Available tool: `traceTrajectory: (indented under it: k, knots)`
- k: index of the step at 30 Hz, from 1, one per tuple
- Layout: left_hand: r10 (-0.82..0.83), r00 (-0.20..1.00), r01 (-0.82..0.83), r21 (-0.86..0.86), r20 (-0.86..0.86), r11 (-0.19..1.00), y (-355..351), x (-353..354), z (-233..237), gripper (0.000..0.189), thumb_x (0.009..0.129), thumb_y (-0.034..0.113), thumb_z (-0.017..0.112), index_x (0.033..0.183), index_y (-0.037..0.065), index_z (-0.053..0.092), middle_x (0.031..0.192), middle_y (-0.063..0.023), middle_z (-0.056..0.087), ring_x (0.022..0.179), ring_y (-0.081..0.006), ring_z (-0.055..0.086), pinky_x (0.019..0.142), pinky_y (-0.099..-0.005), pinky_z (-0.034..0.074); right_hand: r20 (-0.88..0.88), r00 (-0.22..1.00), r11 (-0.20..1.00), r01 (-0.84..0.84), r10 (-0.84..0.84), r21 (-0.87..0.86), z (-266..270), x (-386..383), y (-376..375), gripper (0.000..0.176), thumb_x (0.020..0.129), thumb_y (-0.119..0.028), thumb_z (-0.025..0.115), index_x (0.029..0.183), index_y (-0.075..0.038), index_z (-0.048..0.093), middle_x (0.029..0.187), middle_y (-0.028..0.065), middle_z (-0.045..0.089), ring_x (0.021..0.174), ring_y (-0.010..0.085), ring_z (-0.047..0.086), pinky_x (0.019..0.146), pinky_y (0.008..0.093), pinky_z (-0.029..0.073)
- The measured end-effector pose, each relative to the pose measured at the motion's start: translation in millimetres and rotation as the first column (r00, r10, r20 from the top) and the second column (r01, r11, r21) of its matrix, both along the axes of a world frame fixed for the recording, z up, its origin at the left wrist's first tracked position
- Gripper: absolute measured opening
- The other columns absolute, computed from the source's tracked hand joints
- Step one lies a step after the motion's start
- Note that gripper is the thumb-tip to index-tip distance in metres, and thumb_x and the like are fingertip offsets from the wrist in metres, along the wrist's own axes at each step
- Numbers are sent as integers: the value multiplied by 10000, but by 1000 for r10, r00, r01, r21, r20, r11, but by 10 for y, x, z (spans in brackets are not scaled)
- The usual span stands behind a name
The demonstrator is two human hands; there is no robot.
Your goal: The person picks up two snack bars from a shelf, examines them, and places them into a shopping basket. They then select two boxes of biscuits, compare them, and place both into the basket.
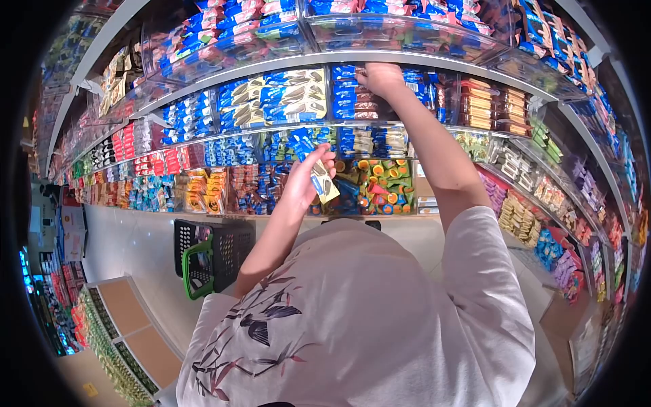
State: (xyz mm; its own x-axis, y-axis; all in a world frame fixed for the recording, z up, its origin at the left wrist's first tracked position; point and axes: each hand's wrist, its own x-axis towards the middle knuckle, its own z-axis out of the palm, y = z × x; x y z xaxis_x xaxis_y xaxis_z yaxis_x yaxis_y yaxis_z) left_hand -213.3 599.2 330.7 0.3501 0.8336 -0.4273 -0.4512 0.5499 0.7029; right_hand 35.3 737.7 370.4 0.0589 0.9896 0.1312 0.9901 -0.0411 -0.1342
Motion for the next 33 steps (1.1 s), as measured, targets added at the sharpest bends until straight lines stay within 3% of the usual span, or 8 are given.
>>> traceTrajectory:
  k: [14, 17, 21, 22, 24, 28, 32, 33]
  knots:
    - [15, 1000, -15, 30, 3, 999, -16, 17, -17, 286, 871, 202, 660, 1074, 13, 587, 871, -75, 636, 751, -148, 618, 643, -288, 524, 79, 994, 870, -101, 72, 482, -150, 73, -376, 403, 800, -301, 655, 1114, -64, 566, 992, 129, 645, 972, 288, 606, 832, 408, 457]
    - [33, 999, -32, 70, -6, 997, -8, 16, -33, 289, 876, 190, 654, 1094, 12, 587, 888, -74, 633, 759, -131, 612, 643, -273, 522, -234, 972, 938, 49, 35, 344, -4, -65, -780, 347, 818, -312, 639, 1037, -48, 590, 904, 142, 643, 829, 305, 627, 712, 393, 466]
    - [51, 999, -49, 148, -8, 988, 2, 80, 16, 350, 897, 209, 636, 1181, 17, 566, 915, -68, 625, 745, -117, 591, 638, -263, 514, -922, 382, 991, -131, 66, 16, -98, -409, -1293, 309, 934, -341, 532, 921, -35, 573, 737, 61, 593, 659, 137, 556, 621, 275, 440]
    - [83, 996, -79, 150, -25, 986, -1, 124, 88, 293, 909, 236, 624, 1108, 25, 579, 864, -51, 616, 712, -117, 578, 630, -260, 506, -997, 81, 974, -224, -3, -21, -147, -561, -1412, 298, 953, -332, 510, 921, -42, 570, 744, 32, 594, 661, 91, 528, 624, 248, 430]
    - [28, 999, -35, 208, 39, 978, 47, 136, 4, 232, 920, 261, 609, 980, 40, 567, 788, -44, 595, 649, -130, 562, 594, -283, 503, -996, -66, 939, -342, -61, -35, -229, -772, -1577, 283, 979, -321, 464, 935, -58, 559, 767, 0, 599, 661, 65, 505, 624, 212, 404]
    - [-74, 993, 47, 266, 89, 963, 53, 81, 43, 231, 913, 223, 616, 784, 56, 522, 689, -39, 543, 581, -149, 556, 495, -294, 446, -973, -192, 945, -323, -125, -57, -229, -932, -1697, 304, 990, -311, 413, 960, -42, 552, 736, 18, 581, 652, 83, 517, 606, 216, 394]
    - [-64, 981, 23, 219, 185, 975, 38, 102, 108, 204, 919, 216, 606, 819, 50, 544, 678, -28, 533, 578, -138, 549, 534, -284, 460, -990, -57, 955, -278, -127, -106, -233, -837, -1706, 300, 984, -328, 431, 935, -57, 550, 746, 21, 587, 620, 84, 510, 587, 229, 411]
    - [-62, 987, 27, 235, 145, 972, 68, 95, 100, 347, 927, 237, 586, 1199, 22, 568, 806, -37, 597, 639, -101, 507, 578, -261, 441, -994, 12, 966, -236, -109, -109, -256, -797, -1697, 301, 984, -325, 430, 936, -53, 548, 754, 29, 595, 629, 88, 522, 590, 230, 417]
